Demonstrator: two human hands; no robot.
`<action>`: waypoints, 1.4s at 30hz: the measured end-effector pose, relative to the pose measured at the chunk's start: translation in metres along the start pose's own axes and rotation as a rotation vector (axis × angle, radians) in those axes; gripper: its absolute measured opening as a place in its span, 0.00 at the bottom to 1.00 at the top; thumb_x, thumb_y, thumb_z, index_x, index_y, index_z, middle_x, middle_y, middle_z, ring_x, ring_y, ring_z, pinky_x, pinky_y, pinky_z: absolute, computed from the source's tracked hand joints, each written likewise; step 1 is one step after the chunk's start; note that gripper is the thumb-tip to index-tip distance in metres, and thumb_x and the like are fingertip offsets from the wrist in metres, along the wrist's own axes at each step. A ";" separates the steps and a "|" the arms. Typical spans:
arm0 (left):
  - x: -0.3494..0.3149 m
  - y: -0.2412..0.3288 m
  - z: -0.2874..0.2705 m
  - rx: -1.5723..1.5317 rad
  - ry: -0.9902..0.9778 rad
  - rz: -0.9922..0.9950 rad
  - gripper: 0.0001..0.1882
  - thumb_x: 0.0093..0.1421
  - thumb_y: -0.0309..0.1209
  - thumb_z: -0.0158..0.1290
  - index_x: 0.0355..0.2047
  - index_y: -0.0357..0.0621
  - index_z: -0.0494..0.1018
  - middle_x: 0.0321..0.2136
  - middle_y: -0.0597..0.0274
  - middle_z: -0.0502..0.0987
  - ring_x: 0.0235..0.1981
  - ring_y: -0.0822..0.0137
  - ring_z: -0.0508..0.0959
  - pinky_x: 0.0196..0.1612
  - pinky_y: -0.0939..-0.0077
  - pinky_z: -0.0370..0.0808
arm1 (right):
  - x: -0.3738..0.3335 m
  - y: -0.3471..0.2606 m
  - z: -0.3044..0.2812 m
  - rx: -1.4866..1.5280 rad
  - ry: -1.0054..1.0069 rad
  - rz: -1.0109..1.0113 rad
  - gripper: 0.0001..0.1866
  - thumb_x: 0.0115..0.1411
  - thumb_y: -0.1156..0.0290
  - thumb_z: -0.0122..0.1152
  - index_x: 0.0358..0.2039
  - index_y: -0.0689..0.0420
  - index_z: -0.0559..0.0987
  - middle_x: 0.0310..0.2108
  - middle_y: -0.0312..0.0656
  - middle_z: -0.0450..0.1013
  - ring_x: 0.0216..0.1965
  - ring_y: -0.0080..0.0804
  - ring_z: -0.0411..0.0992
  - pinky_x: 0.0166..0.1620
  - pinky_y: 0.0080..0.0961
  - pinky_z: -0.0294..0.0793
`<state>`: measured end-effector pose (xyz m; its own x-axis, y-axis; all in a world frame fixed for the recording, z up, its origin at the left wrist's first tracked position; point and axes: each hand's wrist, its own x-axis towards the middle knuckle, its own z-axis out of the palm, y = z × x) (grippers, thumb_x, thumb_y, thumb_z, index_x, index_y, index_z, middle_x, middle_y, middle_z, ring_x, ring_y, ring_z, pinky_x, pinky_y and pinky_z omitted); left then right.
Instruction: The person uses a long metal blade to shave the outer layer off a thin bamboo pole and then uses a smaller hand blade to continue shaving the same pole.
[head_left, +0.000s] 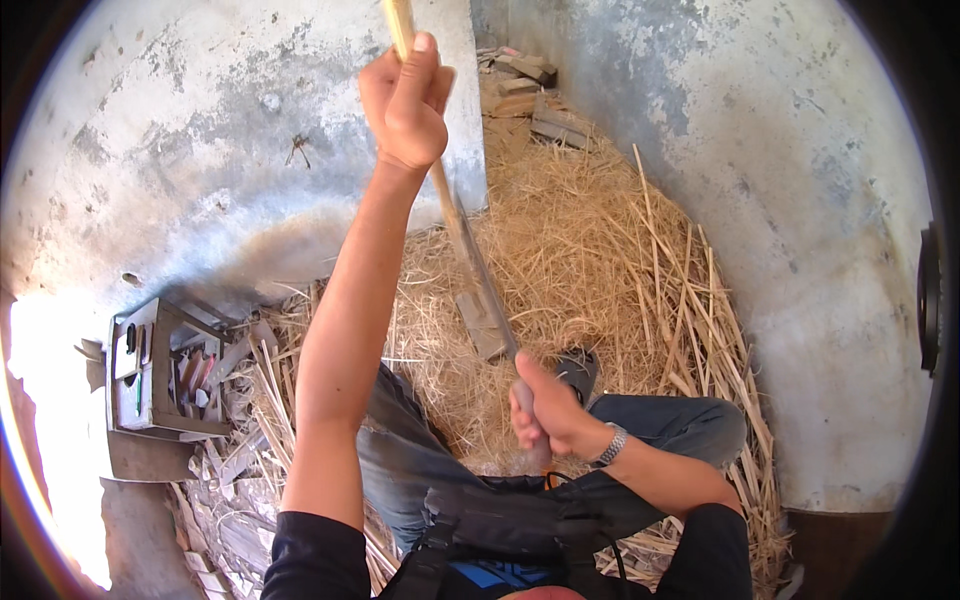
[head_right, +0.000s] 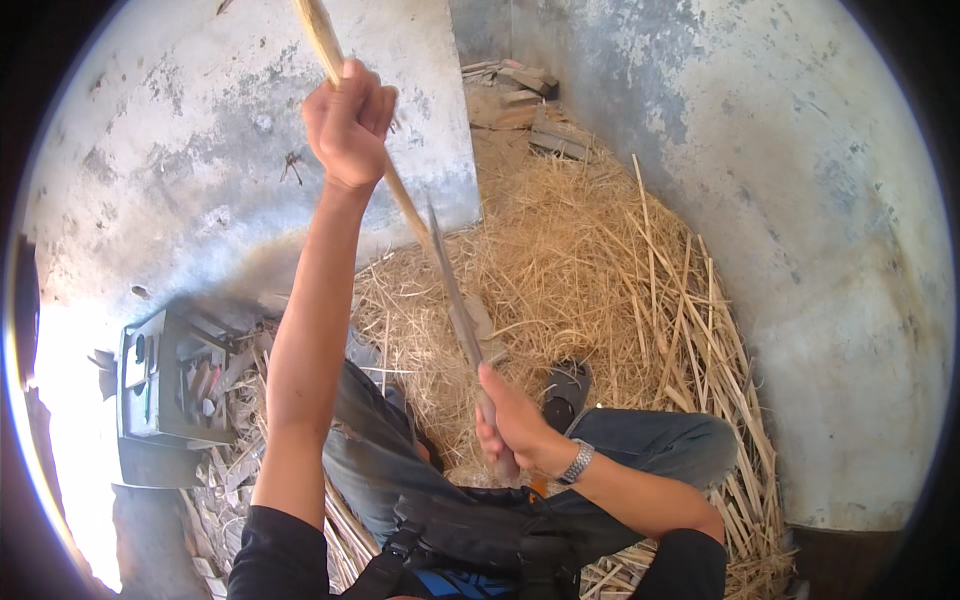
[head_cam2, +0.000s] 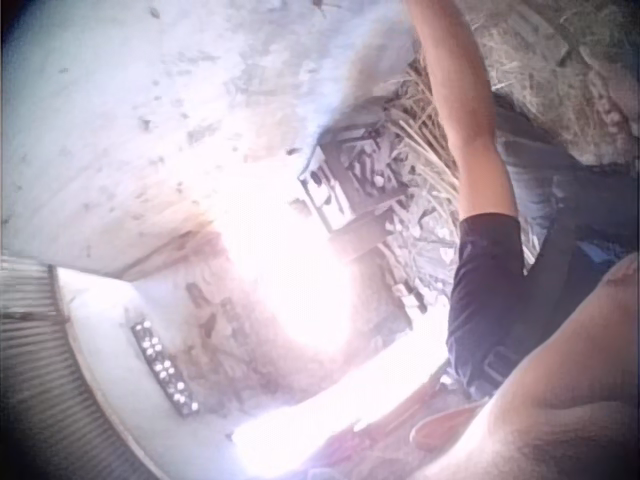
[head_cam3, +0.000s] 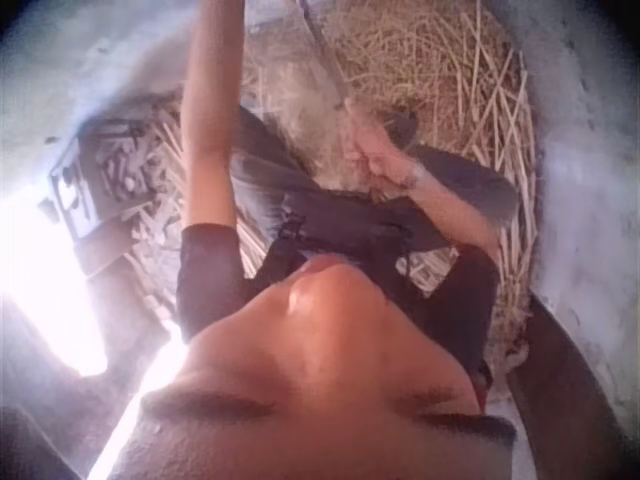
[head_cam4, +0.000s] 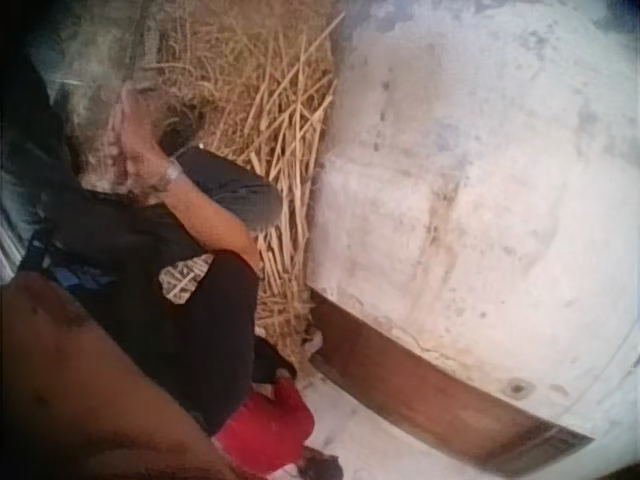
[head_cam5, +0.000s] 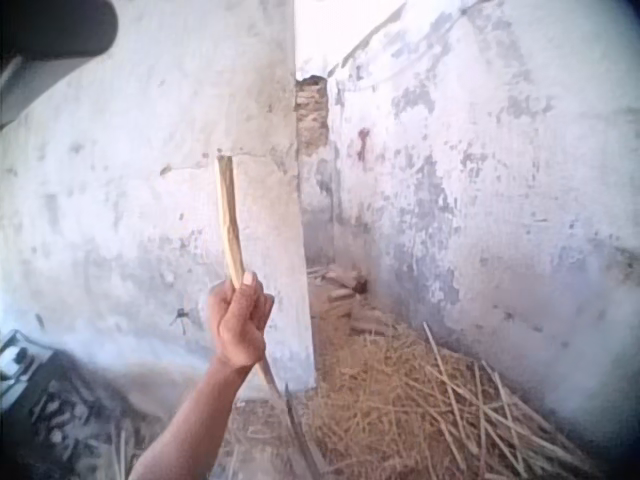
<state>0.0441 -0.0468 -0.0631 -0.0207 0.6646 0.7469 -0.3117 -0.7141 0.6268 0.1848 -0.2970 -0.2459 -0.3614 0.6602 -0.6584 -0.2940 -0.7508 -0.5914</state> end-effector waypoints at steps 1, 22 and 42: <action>0.000 0.000 -0.002 0.001 -0.006 0.012 0.25 0.71 0.40 0.44 0.16 0.49 0.53 0.11 0.71 0.51 0.12 0.77 0.49 0.17 0.77 0.47 | -0.002 -0.002 -0.005 -0.003 -0.006 -0.012 0.34 0.67 0.33 0.44 0.24 0.54 0.69 0.13 0.34 0.62 0.10 0.23 0.60 0.17 0.27 0.65; 0.008 0.002 -0.034 -0.130 0.005 0.002 0.23 0.69 0.36 0.42 0.16 0.49 0.53 0.12 0.70 0.52 0.12 0.77 0.48 0.17 0.77 0.48 | 0.012 -0.070 0.020 0.018 0.049 -0.324 0.35 0.67 0.31 0.40 0.23 0.52 0.67 0.12 0.30 0.60 0.10 0.21 0.60 0.16 0.24 0.63; 0.012 0.001 -0.021 -0.035 0.037 0.076 0.27 0.73 0.44 0.39 0.16 0.50 0.52 0.12 0.71 0.49 0.12 0.77 0.46 0.16 0.77 0.47 | 0.032 -0.103 0.038 0.193 0.061 -0.590 0.36 0.67 0.32 0.40 0.19 0.53 0.66 0.11 0.33 0.59 0.10 0.22 0.59 0.16 0.25 0.64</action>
<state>0.0236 -0.0349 -0.0588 -0.0805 0.6172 0.7827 -0.3408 -0.7549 0.5603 0.1702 -0.1992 -0.1887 -0.0395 0.9606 -0.2749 -0.5858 -0.2452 -0.7725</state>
